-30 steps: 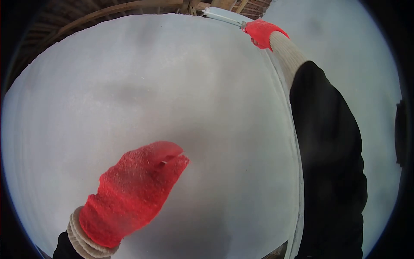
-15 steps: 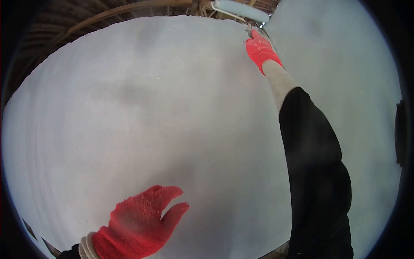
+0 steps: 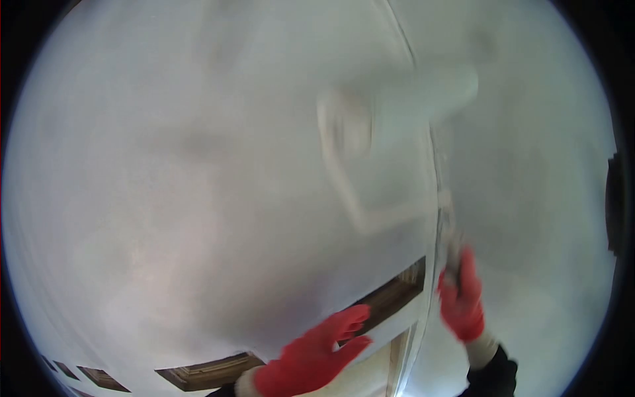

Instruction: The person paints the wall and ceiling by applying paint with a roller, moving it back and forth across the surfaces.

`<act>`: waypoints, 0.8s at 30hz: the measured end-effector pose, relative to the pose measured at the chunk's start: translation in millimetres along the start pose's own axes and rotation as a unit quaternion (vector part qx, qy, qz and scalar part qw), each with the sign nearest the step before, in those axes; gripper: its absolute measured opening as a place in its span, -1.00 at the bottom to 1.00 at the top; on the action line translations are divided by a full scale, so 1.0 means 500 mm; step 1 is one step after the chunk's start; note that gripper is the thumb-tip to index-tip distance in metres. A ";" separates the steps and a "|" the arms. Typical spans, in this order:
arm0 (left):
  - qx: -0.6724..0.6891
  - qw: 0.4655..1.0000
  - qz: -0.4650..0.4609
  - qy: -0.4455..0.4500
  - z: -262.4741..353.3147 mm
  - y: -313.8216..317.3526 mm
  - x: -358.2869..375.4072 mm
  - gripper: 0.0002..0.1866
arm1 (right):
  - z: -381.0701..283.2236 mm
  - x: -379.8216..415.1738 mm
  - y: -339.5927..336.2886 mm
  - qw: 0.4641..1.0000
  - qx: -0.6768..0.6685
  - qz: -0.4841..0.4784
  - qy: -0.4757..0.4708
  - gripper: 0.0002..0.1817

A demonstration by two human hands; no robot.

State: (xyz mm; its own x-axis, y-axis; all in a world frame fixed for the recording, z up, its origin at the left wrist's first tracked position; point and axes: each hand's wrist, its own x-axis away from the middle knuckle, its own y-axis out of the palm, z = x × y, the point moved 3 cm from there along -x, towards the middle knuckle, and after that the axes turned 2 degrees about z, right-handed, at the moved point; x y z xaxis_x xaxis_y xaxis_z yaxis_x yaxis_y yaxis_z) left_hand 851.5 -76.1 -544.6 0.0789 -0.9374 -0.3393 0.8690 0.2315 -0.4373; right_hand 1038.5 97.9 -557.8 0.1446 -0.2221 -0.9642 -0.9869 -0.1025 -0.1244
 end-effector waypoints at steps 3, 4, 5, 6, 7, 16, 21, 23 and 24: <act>0.069 0.994 -0.065 -0.053 -0.068 0.157 -0.071 -0.40 | 0.077 0.270 -0.029 0.993 0.049 -0.060 0.091 -0.38; 0.135 0.985 -0.072 -0.083 -0.094 0.197 -0.074 -0.39 | 0.065 0.331 -0.031 0.986 0.074 -0.088 0.119 -0.38; 0.198 0.970 -0.077 -0.115 -0.134 0.251 -0.091 -0.37 | 0.072 0.393 -0.038 0.985 0.075 -0.089 0.129 -0.38; 0.392 0.905 -0.071 -0.149 -0.174 0.292 -0.098 -0.42 | 0.066 0.442 -0.033 0.980 0.048 -0.103 0.165 -0.42; 0.452 0.882 -0.097 -0.093 -0.205 0.318 -0.102 -0.50 | 0.054 0.485 -0.030 0.972 0.020 -0.118 0.201 -0.46; 0.461 0.858 -0.038 -0.225 -0.341 0.399 -0.126 -0.84 | 0.083 0.544 -0.029 0.938 0.057 -0.192 0.282 -0.21; 0.461 0.861 -0.008 -0.218 -0.372 0.403 -0.168 -0.83 | 0.129 0.523 -0.017 0.954 0.053 -0.152 0.253 -0.26; 0.461 0.862 0.000 -0.212 -0.374 0.402 -0.179 -0.83 | 0.147 0.536 -0.014 0.936 0.017 -0.200 0.290 -0.14; 0.473 0.853 0.005 -0.218 -0.379 0.403 -0.187 -0.81 | 0.159 0.537 -0.014 0.938 0.018 -0.198 0.284 -0.14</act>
State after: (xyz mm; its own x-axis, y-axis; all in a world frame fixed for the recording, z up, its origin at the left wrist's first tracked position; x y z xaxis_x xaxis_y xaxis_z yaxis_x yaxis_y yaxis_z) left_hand 926.6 107.4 -759.2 0.0837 -0.9921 0.0933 0.8561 0.1195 0.5028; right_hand 1078.5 116.2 -834.2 0.5055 -0.6548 -0.5619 -0.8478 -0.2561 -0.4643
